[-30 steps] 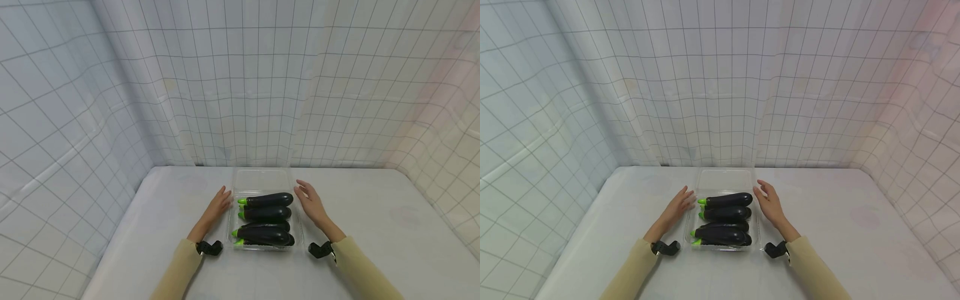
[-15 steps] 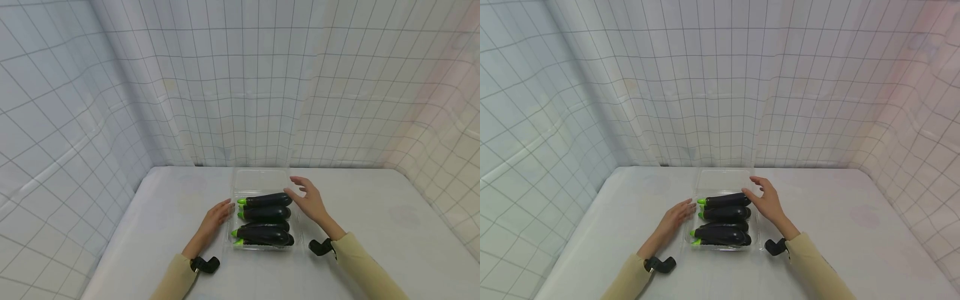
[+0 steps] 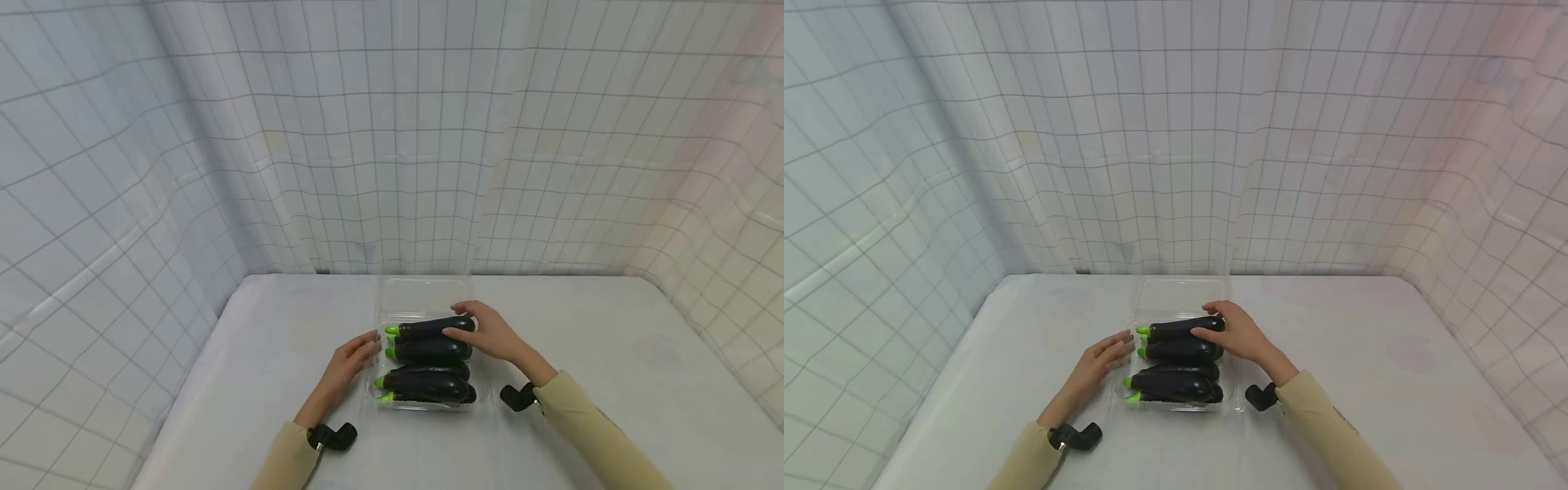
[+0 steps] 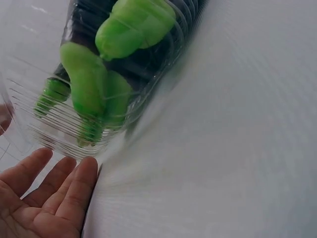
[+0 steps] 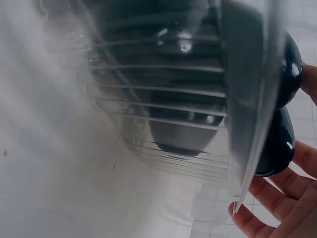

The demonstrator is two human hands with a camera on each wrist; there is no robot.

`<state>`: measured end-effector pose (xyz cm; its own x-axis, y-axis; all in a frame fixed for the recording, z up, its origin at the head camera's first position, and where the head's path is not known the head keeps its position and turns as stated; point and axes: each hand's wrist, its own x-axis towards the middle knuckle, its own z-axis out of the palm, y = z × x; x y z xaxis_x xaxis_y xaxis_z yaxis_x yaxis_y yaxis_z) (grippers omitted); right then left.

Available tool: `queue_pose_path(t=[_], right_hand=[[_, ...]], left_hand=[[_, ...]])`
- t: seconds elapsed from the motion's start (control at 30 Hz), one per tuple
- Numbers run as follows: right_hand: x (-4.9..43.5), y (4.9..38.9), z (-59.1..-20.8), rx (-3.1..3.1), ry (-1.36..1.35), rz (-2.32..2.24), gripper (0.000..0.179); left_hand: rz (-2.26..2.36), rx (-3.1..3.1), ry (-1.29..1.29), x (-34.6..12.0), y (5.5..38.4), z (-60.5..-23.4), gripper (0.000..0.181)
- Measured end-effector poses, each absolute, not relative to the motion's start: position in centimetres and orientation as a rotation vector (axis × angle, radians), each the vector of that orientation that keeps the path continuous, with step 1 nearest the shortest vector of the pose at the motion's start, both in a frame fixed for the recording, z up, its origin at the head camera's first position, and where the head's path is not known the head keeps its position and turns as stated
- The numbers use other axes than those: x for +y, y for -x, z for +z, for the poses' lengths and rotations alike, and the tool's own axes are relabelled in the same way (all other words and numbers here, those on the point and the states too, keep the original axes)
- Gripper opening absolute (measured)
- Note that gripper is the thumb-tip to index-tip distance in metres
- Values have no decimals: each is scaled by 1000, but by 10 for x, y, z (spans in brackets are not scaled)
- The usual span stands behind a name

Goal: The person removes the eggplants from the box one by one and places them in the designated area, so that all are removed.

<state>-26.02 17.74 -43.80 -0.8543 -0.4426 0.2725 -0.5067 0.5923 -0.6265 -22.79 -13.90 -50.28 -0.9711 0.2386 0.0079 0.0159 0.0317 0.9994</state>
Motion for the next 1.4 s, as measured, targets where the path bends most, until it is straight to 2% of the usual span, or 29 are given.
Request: queue_pose_path(t=[0.3, 1.1, 1.4], right_hand=[[177, 266, -433, -2816, -865, 967, 52], [175, 272, -425, -2827, -994, 912, 38], [177, 271, -430, -2804, -903, 981, 45]], left_hand=[[2051, 2150, -311, -140, 227, -504, 49], [2081, 2128, -334, -140, 227, -508, 50], [2080, 2140, -362, -139, 227, -508, 50]])
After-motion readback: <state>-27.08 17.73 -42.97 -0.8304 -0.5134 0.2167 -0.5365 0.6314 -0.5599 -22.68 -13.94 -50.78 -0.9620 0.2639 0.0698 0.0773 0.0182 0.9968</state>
